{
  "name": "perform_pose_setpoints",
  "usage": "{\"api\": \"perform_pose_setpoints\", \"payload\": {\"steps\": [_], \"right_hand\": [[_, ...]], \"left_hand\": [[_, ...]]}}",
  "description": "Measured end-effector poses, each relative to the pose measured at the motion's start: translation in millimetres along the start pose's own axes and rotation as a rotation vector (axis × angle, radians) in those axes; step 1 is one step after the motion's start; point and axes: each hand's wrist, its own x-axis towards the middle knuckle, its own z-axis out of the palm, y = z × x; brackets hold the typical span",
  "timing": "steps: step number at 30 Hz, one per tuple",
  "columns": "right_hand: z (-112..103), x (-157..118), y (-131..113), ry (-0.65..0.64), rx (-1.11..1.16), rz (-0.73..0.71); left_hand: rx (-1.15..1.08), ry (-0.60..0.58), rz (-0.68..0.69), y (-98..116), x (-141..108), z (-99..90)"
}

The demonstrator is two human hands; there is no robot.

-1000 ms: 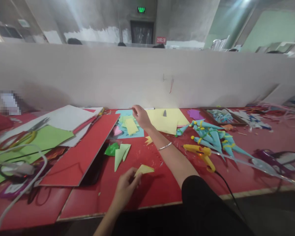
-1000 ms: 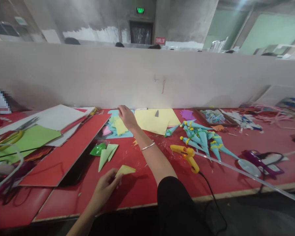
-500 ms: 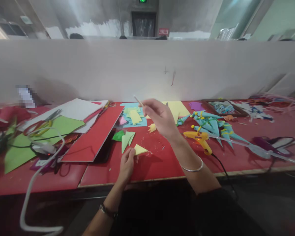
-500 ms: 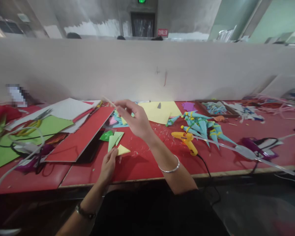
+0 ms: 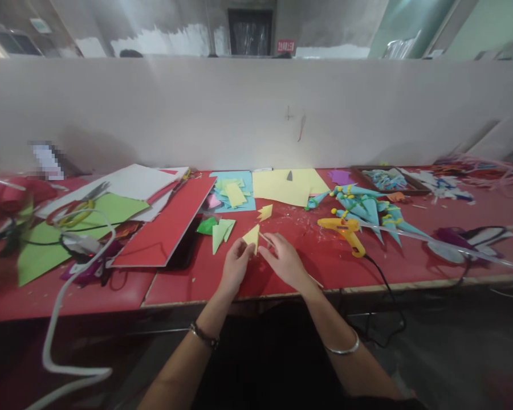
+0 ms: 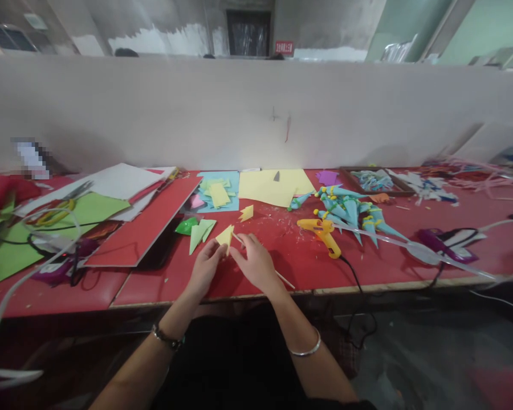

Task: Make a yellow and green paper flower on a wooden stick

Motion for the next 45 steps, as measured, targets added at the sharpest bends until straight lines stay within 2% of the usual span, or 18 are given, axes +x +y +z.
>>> {"api": "perform_pose_setpoints", "payload": {"steps": [3,7,9,13,18,22,25,27,30,34,40,42,45], "right_hand": [[5,2,6,-0.048,0.041,0.001],[6,8,11,-0.124,0.172,0.036],[5,9,11,-0.162,0.172,0.029],[4,9,7,-0.152,0.037,-0.005],[0,8,16,-0.154,-0.023,0.026],[-9,-1,33,-0.065,-0.294,0.06],[-15,-10,41,-0.008,-0.484,0.062],[-16,-13,42,-0.007,-0.532,0.066],[-16,-14,42,-0.008,-0.55,0.061],[-16,-14,42,-0.002,-0.534,0.041],[-17,-15,42,-0.003,-0.53,0.041],[-17,-15,41,-0.002,-0.532,0.041],[-17,-15,41,0.001,-0.531,0.034]], "left_hand": [[0.049,-0.02,-0.046,-1,0,-1.2],[0.119,-0.172,-0.038,-6,2,-9.1],[0.123,-0.202,-0.009,-8,4,-12.2],[0.128,-0.229,0.034,-13,5,-13.0],[0.237,-0.16,0.106,-15,7,-12.1],[0.393,-0.154,0.159,-8,17,-18.2],[0.497,-0.216,0.232,5,32,-21.6],[0.516,-0.318,0.282,16,43,-20.6],[0.579,-0.369,0.34,26,58,-16.0],[0.57,-0.404,0.297,24,74,-15.0],[0.581,-0.459,-0.016,4,82,-29.7],[0.578,-0.459,-0.008,-2,84,-33.5],[0.558,-0.403,0.122,-7,88,-34.7]]}}
